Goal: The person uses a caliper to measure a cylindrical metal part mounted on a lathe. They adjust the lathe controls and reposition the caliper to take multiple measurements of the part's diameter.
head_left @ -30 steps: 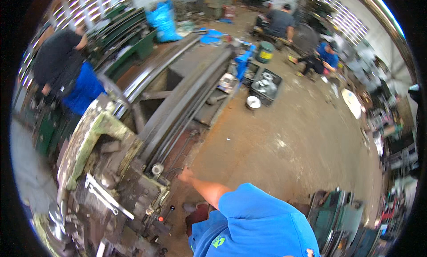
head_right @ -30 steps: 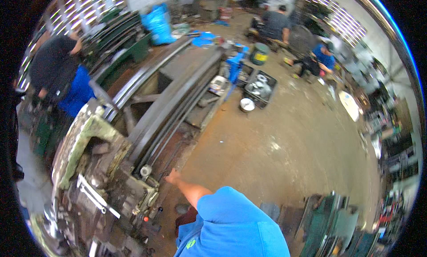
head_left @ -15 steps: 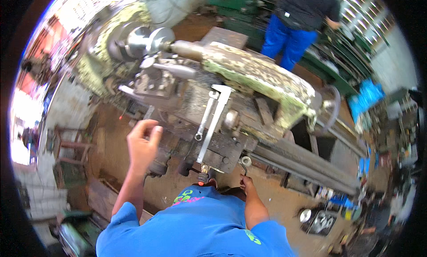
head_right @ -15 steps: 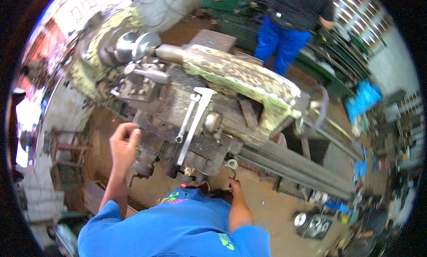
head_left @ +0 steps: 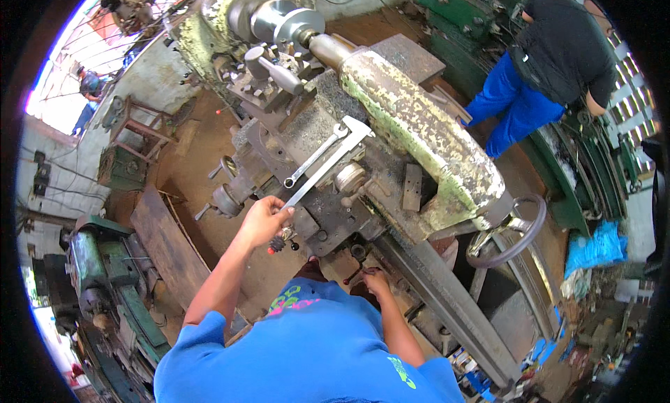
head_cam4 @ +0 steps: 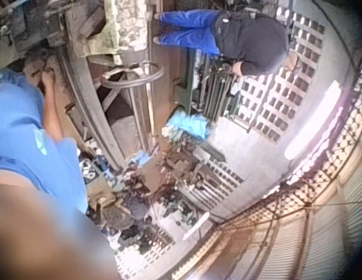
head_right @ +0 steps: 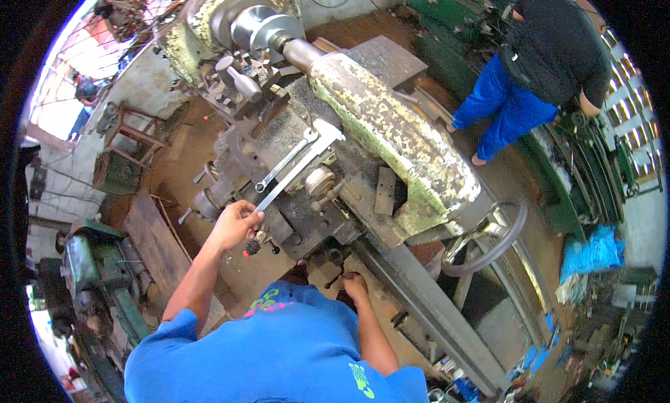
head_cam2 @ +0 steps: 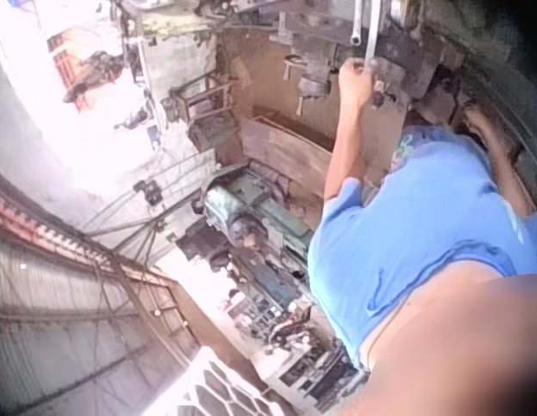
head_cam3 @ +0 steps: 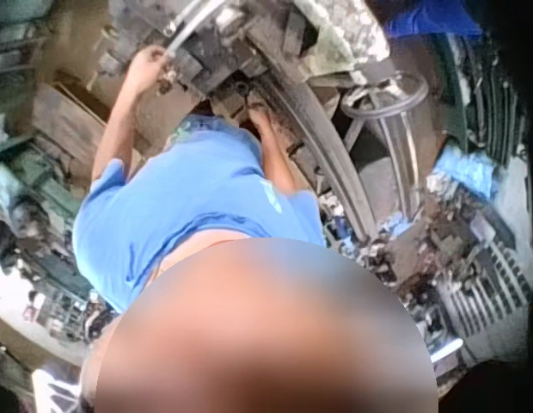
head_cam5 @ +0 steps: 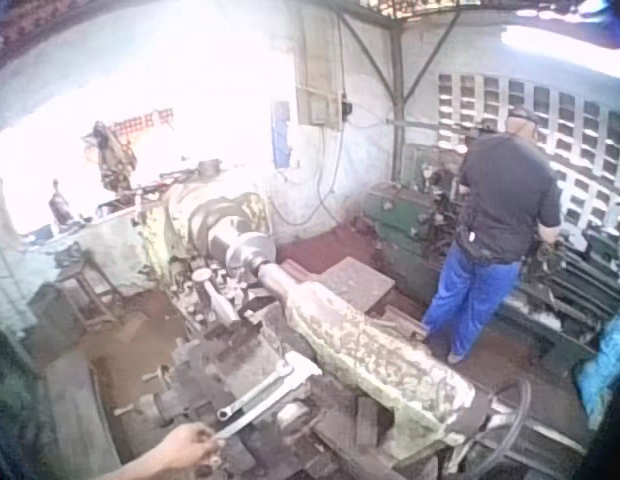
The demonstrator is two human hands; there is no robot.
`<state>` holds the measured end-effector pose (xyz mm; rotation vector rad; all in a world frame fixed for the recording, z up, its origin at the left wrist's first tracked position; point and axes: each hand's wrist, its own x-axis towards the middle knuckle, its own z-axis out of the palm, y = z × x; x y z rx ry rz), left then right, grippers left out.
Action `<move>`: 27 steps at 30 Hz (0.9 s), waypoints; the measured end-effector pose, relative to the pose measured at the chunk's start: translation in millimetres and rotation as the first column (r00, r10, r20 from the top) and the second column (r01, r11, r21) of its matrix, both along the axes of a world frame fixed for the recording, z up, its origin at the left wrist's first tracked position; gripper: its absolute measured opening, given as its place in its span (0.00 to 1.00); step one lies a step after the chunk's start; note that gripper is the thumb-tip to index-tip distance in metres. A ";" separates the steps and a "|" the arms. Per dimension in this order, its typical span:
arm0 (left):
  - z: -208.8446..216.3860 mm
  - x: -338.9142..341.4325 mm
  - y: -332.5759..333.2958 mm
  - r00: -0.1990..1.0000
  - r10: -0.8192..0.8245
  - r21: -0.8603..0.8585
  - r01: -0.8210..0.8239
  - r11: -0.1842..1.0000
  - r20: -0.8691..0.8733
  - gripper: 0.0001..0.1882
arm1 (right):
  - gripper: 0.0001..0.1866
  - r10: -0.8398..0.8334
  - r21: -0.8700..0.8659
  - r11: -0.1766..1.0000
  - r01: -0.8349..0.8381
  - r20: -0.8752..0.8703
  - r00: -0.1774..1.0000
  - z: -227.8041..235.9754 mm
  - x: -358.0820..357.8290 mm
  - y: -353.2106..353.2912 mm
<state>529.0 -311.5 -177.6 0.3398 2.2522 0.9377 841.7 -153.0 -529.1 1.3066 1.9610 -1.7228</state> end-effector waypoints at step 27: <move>132.0 16.9 132.3 0.725 0.087 0.347 0.218 0.912 -0.683 0.04 | 0.09 -0.184 -0.166 0.980 0.112 -0.967 0.179 603.8 -373.6 180.6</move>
